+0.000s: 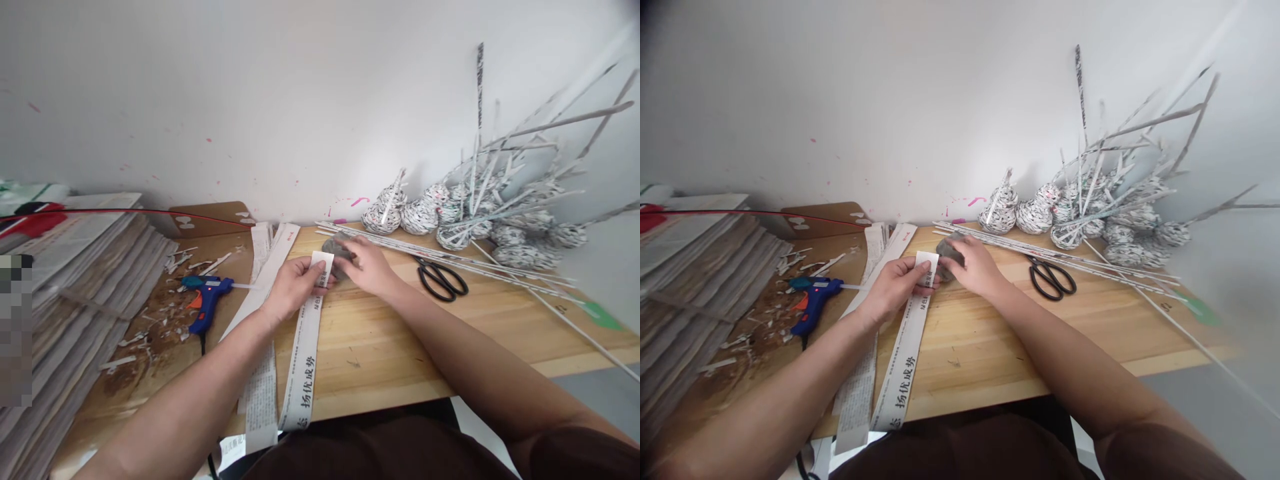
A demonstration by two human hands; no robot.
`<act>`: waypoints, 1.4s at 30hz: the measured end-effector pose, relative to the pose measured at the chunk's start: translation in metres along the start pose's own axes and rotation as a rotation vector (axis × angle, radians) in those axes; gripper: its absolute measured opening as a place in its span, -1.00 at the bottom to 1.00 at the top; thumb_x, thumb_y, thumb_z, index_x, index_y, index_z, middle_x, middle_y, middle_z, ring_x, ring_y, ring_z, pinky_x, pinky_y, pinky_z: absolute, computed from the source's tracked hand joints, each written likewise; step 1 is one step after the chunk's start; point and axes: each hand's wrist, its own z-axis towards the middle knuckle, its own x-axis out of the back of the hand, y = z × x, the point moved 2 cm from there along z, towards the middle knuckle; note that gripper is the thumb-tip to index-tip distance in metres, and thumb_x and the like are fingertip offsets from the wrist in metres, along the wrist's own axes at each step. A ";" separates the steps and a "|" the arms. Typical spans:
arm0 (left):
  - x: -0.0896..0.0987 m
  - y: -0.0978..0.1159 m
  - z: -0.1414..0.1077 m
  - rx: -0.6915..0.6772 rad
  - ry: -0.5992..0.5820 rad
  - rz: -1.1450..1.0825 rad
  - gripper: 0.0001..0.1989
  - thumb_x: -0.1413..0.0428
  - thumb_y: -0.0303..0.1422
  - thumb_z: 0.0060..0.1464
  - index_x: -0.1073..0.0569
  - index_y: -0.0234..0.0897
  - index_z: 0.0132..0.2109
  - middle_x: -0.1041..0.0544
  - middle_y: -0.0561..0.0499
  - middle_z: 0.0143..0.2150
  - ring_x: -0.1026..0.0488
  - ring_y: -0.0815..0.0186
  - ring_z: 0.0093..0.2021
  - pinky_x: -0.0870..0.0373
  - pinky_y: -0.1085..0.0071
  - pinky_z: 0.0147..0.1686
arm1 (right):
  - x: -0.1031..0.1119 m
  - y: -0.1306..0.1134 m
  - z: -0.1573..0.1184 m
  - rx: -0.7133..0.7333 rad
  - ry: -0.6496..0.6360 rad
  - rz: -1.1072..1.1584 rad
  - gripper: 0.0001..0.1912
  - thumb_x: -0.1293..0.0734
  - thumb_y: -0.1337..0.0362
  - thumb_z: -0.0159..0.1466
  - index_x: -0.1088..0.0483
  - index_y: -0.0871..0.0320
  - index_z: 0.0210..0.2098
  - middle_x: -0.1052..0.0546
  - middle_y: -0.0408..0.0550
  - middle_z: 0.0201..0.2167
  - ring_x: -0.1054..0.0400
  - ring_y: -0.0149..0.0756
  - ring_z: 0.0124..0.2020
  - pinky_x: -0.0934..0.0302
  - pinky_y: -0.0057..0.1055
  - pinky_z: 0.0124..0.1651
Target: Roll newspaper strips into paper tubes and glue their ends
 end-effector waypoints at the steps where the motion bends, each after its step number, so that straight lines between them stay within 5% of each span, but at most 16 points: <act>1: 0.000 0.000 0.000 -0.001 0.005 -0.003 -0.62 -0.17 -0.10 0.03 -0.52 -0.38 -0.21 -0.59 -0.12 -0.34 -0.53 0.26 -0.32 -0.49 0.37 -0.33 | -0.001 0.003 0.001 0.038 -0.034 -0.134 -0.66 -0.35 0.18 0.23 -0.47 0.18 -0.04 -0.49 0.11 -0.14 -0.35 -0.15 -0.13 -0.20 -0.28 -0.10; 5: -0.001 0.000 -0.001 0.005 0.015 -0.012 -0.63 -0.17 -0.11 0.04 -0.50 -0.39 -0.21 -0.60 -0.12 -0.35 -0.53 0.26 -0.32 -0.50 0.38 -0.34 | -0.006 0.012 0.004 -0.020 -0.131 -0.389 -0.77 -0.22 0.25 0.33 -0.50 0.17 -0.25 -0.54 0.05 -0.28 -0.38 -0.20 -0.24 -0.14 -0.36 -0.21; 13: -0.003 0.002 -0.003 -0.001 -0.002 -0.050 -0.64 -0.17 -0.14 0.06 -0.48 -0.42 -0.21 -0.59 -0.15 -0.34 -0.53 0.28 -0.33 -0.49 0.41 -0.36 | -0.009 0.013 0.003 -0.187 0.030 -0.389 -0.53 -0.19 -0.06 0.31 -0.42 0.16 -0.50 -0.50 -0.02 -0.52 -0.33 -0.26 -0.44 -0.01 -0.39 -0.40; 19: -0.004 0.004 -0.004 0.011 0.012 -0.061 -0.64 -0.18 -0.14 0.04 -0.48 -0.41 -0.21 -0.59 -0.14 -0.37 -0.54 0.25 -0.33 -0.49 0.39 -0.36 | -0.004 0.013 0.004 -0.127 0.200 0.097 -0.58 -0.36 0.02 0.20 -0.38 0.16 -0.07 -0.53 -0.07 -0.35 -0.36 -0.34 -0.45 -0.20 -0.43 -0.34; 22: -0.004 0.004 -0.003 0.012 0.012 -0.059 -0.64 -0.18 -0.14 0.04 -0.49 -0.40 -0.20 -0.59 -0.13 -0.36 -0.54 0.26 -0.33 -0.49 0.40 -0.36 | 0.001 0.011 0.003 -0.079 0.211 0.090 -0.63 -0.36 0.08 0.20 -0.40 0.16 -0.07 -0.54 -0.02 -0.25 -0.38 -0.33 -0.39 -0.24 -0.39 -0.27; 27: -0.004 0.003 -0.003 0.014 0.010 -0.054 -0.64 -0.19 -0.14 0.04 -0.49 -0.40 -0.20 -0.60 -0.14 -0.34 -0.55 0.25 -0.32 -0.50 0.39 -0.34 | -0.005 0.007 0.001 0.052 -0.122 -0.178 -0.80 -0.32 0.33 0.21 -0.48 0.16 -0.17 -0.56 -0.02 -0.28 -0.40 -0.25 -0.29 -0.16 -0.40 -0.27; 30: -0.004 0.003 -0.004 0.015 0.011 -0.051 -0.65 -0.17 -0.14 0.06 -0.49 -0.40 -0.19 -0.60 -0.13 -0.35 -0.55 0.26 -0.32 -0.50 0.40 -0.35 | -0.008 0.003 0.002 0.046 -0.165 -0.281 -0.78 -0.19 0.35 0.31 -0.49 0.15 -0.24 -0.57 -0.01 -0.29 -0.40 -0.25 -0.27 -0.11 -0.41 -0.28; 38: -0.004 0.004 -0.003 0.004 -0.010 -0.069 -0.65 -0.18 -0.15 0.06 -0.50 -0.39 -0.19 -0.60 -0.12 -0.36 -0.56 0.25 -0.32 -0.51 0.40 -0.35 | -0.011 0.006 0.000 -0.150 0.005 -0.269 -0.57 -0.12 0.05 0.38 -0.46 0.14 -0.40 -0.54 -0.04 -0.46 -0.38 -0.25 -0.39 -0.05 -0.41 -0.37; 42: -0.004 0.005 -0.005 0.012 -0.007 -0.080 -0.64 -0.19 -0.13 0.03 -0.48 -0.39 -0.21 -0.59 -0.12 -0.37 -0.54 0.25 -0.34 -0.50 0.39 -0.38 | -0.007 0.007 0.001 -0.143 0.121 0.057 -0.63 -0.23 0.03 0.31 -0.43 0.14 -0.06 -0.50 -0.11 -0.47 -0.32 -0.32 -0.48 -0.12 -0.42 -0.38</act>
